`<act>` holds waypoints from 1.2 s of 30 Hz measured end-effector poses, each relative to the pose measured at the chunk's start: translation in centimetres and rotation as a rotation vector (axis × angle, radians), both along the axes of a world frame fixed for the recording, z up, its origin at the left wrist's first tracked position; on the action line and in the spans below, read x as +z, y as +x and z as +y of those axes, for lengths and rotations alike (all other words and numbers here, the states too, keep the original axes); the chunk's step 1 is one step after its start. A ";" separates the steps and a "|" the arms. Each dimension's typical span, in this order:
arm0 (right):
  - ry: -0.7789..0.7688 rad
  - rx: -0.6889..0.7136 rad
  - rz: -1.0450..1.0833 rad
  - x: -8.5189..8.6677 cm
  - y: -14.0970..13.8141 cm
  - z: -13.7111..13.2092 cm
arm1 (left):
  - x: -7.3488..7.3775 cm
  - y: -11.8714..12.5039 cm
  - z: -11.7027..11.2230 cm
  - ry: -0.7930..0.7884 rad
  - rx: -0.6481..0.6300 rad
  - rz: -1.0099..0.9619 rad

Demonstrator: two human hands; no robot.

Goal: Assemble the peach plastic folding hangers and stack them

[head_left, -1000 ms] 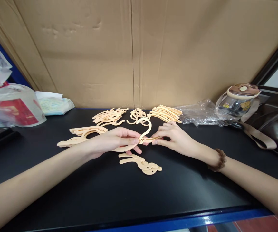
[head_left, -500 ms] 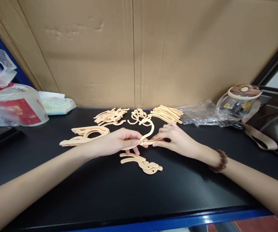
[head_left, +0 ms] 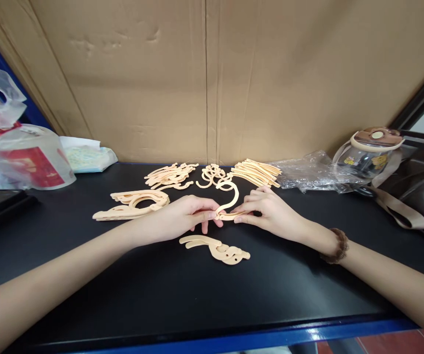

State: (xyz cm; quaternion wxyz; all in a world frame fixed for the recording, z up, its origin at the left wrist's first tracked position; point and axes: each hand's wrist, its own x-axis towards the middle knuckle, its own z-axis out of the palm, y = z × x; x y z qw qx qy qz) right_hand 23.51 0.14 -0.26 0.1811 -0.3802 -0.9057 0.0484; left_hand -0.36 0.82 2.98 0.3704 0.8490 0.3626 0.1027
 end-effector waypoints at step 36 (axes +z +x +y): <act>0.096 -0.061 0.134 -0.9 -0.4 -0.1 | -0.6 0.4 0.4 -0.081 0.104 -0.101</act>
